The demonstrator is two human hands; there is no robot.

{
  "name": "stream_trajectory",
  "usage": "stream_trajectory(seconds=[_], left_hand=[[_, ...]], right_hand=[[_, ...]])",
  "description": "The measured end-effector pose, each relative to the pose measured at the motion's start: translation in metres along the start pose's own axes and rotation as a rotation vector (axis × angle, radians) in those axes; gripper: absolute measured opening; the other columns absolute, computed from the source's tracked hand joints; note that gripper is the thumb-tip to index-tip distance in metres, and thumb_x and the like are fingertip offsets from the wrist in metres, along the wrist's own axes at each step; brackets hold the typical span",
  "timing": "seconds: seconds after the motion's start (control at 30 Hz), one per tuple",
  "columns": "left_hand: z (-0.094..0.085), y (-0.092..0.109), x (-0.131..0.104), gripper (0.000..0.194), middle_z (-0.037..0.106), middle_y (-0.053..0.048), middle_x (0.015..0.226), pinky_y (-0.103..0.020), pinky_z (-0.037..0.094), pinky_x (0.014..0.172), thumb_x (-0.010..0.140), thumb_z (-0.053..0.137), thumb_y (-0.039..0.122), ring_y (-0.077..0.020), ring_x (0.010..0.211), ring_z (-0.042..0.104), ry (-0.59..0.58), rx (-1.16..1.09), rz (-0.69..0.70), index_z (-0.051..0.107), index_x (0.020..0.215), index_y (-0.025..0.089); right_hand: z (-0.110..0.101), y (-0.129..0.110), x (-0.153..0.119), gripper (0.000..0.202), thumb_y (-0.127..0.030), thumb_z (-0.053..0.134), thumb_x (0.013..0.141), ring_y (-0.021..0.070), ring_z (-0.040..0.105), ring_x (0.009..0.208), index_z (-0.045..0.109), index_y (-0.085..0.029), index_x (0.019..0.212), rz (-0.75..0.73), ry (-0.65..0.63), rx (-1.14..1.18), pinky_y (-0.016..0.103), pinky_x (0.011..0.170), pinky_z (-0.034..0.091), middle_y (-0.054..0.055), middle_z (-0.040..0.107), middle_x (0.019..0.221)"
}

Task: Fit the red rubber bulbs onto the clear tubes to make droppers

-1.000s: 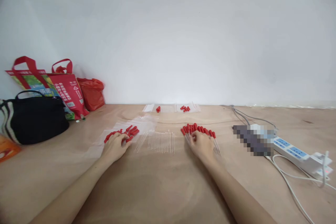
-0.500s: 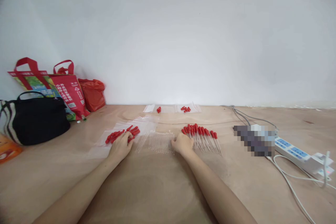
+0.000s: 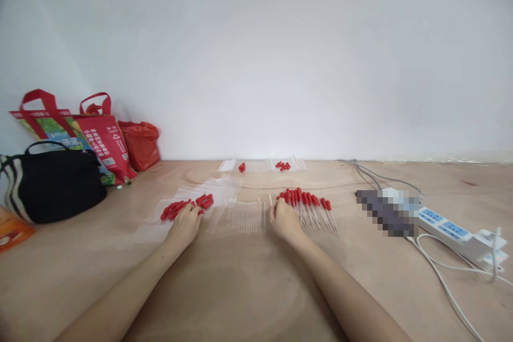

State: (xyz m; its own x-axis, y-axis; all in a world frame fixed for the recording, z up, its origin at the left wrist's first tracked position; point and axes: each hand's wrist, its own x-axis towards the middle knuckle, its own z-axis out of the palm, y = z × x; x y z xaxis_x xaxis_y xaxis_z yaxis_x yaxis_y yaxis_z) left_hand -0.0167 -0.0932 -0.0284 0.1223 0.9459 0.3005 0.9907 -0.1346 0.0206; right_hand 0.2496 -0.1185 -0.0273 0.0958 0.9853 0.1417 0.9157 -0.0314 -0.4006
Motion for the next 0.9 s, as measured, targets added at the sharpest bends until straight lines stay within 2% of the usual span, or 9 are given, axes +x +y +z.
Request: stream_trajectory(seconds=[0.1, 0.2, 0.27, 0.33, 0.47, 0.7, 0.9], left_hand=[[-0.004, 0.005, -0.002, 0.025, 0.056, -0.015, 0.093, -0.036, 0.039, 0.081, 0.081, 0.035, 0.010, -0.0255, 0.090, 0.052, 0.034, -0.013, 0.005, 0.057, 0.093, 0.008], [-0.007, 0.020, -0.008, 0.024, 0.057, -0.009, 0.093, -0.034, 0.040, 0.082, 0.082, 0.037, 0.015, -0.0222, 0.091, 0.051, 0.118, -0.197, 0.084, 0.056, 0.097, 0.014], [-0.007, 0.034, -0.017, 0.023, 0.056, -0.006, 0.090, -0.032, 0.042, 0.079, 0.083, 0.037, 0.017, -0.0191, 0.087, 0.053, 0.153, -0.438, 0.176, 0.057, 0.094, 0.017], [-0.006, 0.050, -0.027, 0.022, 0.055, -0.005, 0.087, -0.030, 0.044, 0.075, 0.083, 0.037, 0.019, -0.0163, 0.082, 0.054, 0.099, -0.615, 0.274, 0.056, 0.093, 0.018], [-0.005, 0.074, -0.043, 0.017, 0.053, -0.005, 0.086, -0.029, 0.044, 0.074, 0.082, 0.040, 0.017, -0.0154, 0.081, 0.053, 0.040, -0.742, 0.361, 0.056, 0.086, 0.018], [-0.009, 0.080, -0.046, 0.015, 0.057, -0.004, 0.085, -0.027, 0.044, 0.072, 0.082, 0.041, 0.017, -0.0148, 0.080, 0.054, -0.027, -0.832, 0.436, 0.055, 0.084, 0.018], [-0.006, 0.079, -0.046, 0.013, 0.061, -0.002, 0.079, -0.026, 0.044, 0.068, 0.082, 0.044, 0.023, -0.0140, 0.073, 0.055, -0.062, -0.855, 0.370, 0.056, 0.083, 0.018]], right_hand=[[-0.001, 0.020, -0.013, 0.017, -0.024, 0.032, 0.084, 0.0168, 0.056, 0.064, 0.046, -0.016, 0.084, -0.178, 0.095, 0.132, 0.025, 0.059, 0.037, 0.007, 0.061, 0.073], [0.003, 0.033, -0.027, 0.017, -0.027, 0.033, 0.084, 0.0160, 0.054, 0.060, 0.047, -0.018, 0.081, -0.343, 0.135, 0.248, 0.026, 0.060, 0.037, 0.004, 0.060, 0.068], [0.006, 0.033, -0.035, 0.017, -0.027, 0.035, 0.085, 0.0162, 0.055, 0.065, 0.050, -0.018, 0.084, -0.412, 0.146, 0.270, 0.028, 0.063, 0.037, 0.004, 0.061, 0.073], [0.008, 0.028, -0.041, 0.018, -0.027, 0.036, 0.085, 0.0162, 0.056, 0.071, 0.052, -0.019, 0.089, -0.481, 0.162, 0.273, 0.029, 0.066, 0.036, 0.004, 0.062, 0.078], [0.012, 0.014, -0.048, 0.018, -0.024, 0.037, 0.086, 0.0136, 0.055, 0.068, 0.054, -0.020, 0.088, -0.609, 0.153, 0.257, 0.028, 0.066, 0.032, 0.002, 0.061, 0.076], [0.015, 0.008, -0.054, 0.016, -0.022, 0.038, 0.086, 0.0115, 0.053, 0.065, 0.054, -0.019, 0.083, -0.655, 0.130, 0.212, 0.027, 0.066, 0.028, 0.000, 0.060, 0.071], [0.015, 0.004, -0.058, 0.017, -0.023, 0.038, 0.086, 0.0115, 0.051, 0.063, 0.054, -0.019, 0.082, -0.647, 0.113, 0.215, 0.027, 0.067, 0.027, 0.000, 0.060, 0.070]])
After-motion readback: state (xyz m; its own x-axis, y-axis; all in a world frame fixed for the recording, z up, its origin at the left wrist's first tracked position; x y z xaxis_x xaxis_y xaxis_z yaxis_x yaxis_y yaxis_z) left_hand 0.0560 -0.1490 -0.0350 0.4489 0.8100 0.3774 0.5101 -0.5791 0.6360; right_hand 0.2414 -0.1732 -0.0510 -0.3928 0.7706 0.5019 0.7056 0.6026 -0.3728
